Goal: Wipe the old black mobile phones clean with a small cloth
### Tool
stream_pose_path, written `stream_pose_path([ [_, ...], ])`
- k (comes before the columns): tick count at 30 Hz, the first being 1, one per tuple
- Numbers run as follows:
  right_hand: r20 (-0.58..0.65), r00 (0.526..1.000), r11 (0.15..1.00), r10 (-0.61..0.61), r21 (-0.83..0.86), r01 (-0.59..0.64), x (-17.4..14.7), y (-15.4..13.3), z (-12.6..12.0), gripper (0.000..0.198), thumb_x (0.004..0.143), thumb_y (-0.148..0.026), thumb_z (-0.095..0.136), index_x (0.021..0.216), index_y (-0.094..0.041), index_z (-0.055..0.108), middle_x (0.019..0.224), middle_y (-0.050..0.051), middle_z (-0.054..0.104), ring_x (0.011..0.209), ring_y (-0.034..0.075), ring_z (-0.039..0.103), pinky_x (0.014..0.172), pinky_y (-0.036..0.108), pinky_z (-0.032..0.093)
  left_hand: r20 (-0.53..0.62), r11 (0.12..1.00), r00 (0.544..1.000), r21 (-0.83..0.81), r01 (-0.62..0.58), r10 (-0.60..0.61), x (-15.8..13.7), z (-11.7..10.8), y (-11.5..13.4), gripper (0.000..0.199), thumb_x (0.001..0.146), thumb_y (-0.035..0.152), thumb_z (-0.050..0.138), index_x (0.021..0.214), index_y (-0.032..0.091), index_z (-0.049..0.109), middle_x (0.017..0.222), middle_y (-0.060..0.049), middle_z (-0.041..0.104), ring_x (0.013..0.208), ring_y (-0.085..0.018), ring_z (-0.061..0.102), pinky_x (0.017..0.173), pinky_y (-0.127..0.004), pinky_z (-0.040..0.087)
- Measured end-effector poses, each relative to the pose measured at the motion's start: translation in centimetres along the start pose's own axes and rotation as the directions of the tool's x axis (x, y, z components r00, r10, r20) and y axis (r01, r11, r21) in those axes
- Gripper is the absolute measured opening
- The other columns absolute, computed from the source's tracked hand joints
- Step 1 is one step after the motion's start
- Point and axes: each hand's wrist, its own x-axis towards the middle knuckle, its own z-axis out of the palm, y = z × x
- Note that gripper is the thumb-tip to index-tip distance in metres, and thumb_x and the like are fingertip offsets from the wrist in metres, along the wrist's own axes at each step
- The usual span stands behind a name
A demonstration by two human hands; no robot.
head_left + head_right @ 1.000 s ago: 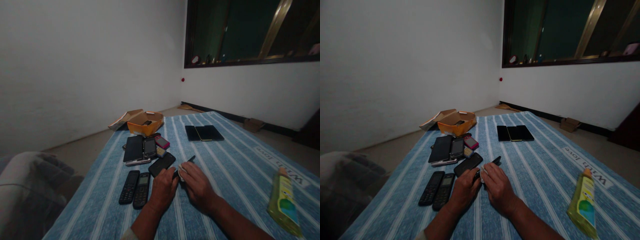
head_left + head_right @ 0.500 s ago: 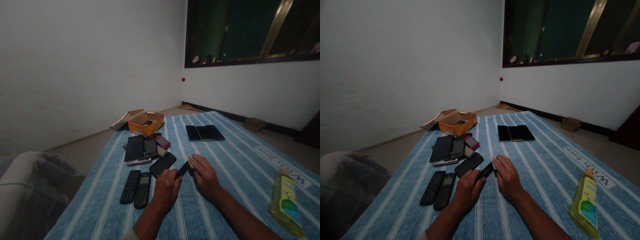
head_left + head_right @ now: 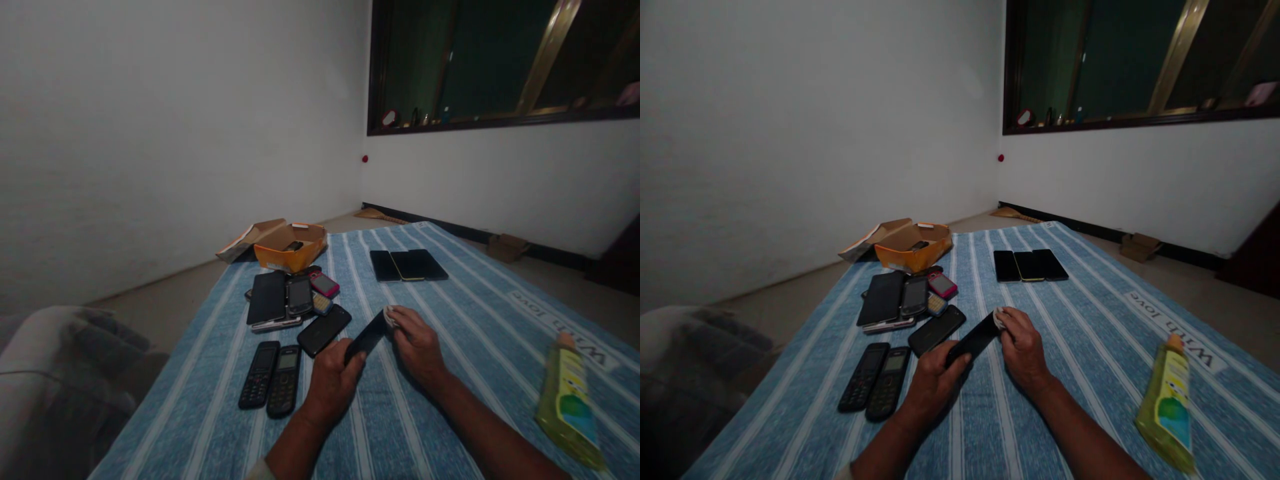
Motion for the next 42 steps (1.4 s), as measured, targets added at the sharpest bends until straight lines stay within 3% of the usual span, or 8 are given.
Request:
stream_pose_path([
  [6, 0.056, 0.987, 0.989, -0.148, 0.021, 0.147, -0.1, -1.2, 0.1, 0.043, 0.083, -0.001, 0.046, 0.115, -0.020, 0.066, 0.109, 0.012, 0.067, 0.106, 0.024, 0.062, 0.091, 0.042, 0.054, 0.030, 0.985, 0.994, -0.132, 0.112, -0.109, 0.1, 0.0, 0.3, 0.026, 0.087, 0.038, 0.049, 0.070, 0.018, 0.056, 0.063, 0.000, 0.054, 0.062, -0.017, 0.053, 0.059, -0.027, 0.037],
  [14, 0.199, 0.921, 0.941, -0.336, 0.110, 0.319, -1.1, -4.7, 0.7, 0.045, 0.088, -0.002, 0.046, 0.129, -0.017, 0.056, 0.117, 0.016, 0.065, 0.114, 0.026, 0.058, 0.097, 0.048, 0.051, 0.021, 0.975, 0.990, -0.175, 0.139, -0.138, 0.1, 0.3, 0.3, 0.022, 0.085, 0.036, 0.048, 0.073, 0.019, 0.055, 0.066, -0.001, 0.057, 0.063, -0.017, 0.053, 0.063, -0.028, 0.038],
  [17, 0.170, 0.933, 0.948, -0.318, 0.085, 0.308, -1.1, -3.9, 0.7, 0.046, 0.088, -0.003, 0.045, 0.130, -0.019, 0.056, 0.118, 0.015, 0.064, 0.115, 0.027, 0.058, 0.096, 0.049, 0.051, 0.031, 0.978, 0.990, -0.155, 0.137, -0.134, -0.1, 0.3, 0.4, 0.022, 0.085, 0.036, 0.048, 0.073, 0.019, 0.055, 0.067, -0.001, 0.057, 0.064, -0.017, 0.053, 0.063, -0.028, 0.038],
  [24, 0.064, 0.990, 0.991, -0.125, -0.035, 0.128, -0.6, -0.3, 0.4, 0.039, 0.086, -0.005, 0.046, 0.117, -0.021, 0.065, 0.109, 0.012, 0.067, 0.102, 0.024, 0.064, 0.087, 0.042, 0.057, 0.058, 0.970, 0.984, -0.166, 0.178, -0.171, -0.3, 0.1, 0.6, 0.024, 0.083, 0.039, 0.051, 0.071, 0.019, 0.054, 0.063, 0.002, 0.050, 0.061, -0.015, 0.049, 0.058, -0.027, 0.033],
  [31, 0.147, 0.954, 0.966, -0.260, 0.023, 0.259, -1.4, -2.6, 0.6, 0.042, 0.088, -0.003, 0.045, 0.124, -0.019, 0.061, 0.115, 0.014, 0.066, 0.113, 0.026, 0.060, 0.096, 0.046, 0.053, 0.097, 0.891, 0.972, -0.388, 0.235, -0.214, -0.1, 0.2, 0.5, 0.022, 0.077, 0.038, 0.058, 0.071, 0.017, 0.057, 0.063, 0.003, 0.051, 0.062, -0.014, 0.047, 0.058, -0.025, 0.036],
  [35, 0.192, 0.930, 0.950, -0.312, 0.073, 0.304, -1.7, -4.0, 0.7, 0.043, 0.090, -0.005, 0.046, 0.128, -0.019, 0.058, 0.117, 0.014, 0.066, 0.116, 0.026, 0.059, 0.099, 0.048, 0.051, 0.092, 0.884, 0.967, -0.394, 0.253, -0.236, 0.0, 0.2, 0.6, 0.021, 0.077, 0.036, 0.058, 0.072, 0.016, 0.059, 0.066, 0.001, 0.055, 0.065, -0.015, 0.049, 0.062, -0.026, 0.039],
  [38, 0.188, 0.939, 0.958, -0.287, 0.067, 0.279, -1.5, -3.4, 0.6, 0.043, 0.089, -0.004, 0.046, 0.126, -0.020, 0.060, 0.117, 0.014, 0.066, 0.115, 0.026, 0.059, 0.098, 0.048, 0.052, 0.088, 0.890, 0.967, -0.378, 0.256, -0.241, 0.0, 0.2, 0.6, 0.019, 0.076, 0.035, 0.058, 0.071, 0.016, 0.058, 0.065, 0.002, 0.053, 0.064, -0.015, 0.048, 0.060, -0.026, 0.037],
  [42, 0.127, 0.979, 0.987, -0.161, 0.028, 0.159, -1.2, -1.2, 0.4, 0.040, 0.087, -0.007, 0.046, 0.118, -0.023, 0.066, 0.112, 0.011, 0.067, 0.109, 0.025, 0.062, 0.092, 0.046, 0.054, 0.095, 0.888, 0.958, -0.361, 0.286, -0.270, -0.1, 0.1, 0.7, 0.018, 0.074, 0.033, 0.059, 0.068, 0.017, 0.056, 0.062, 0.003, 0.049, 0.061, -0.014, 0.046, 0.056, -0.025, 0.035],
])
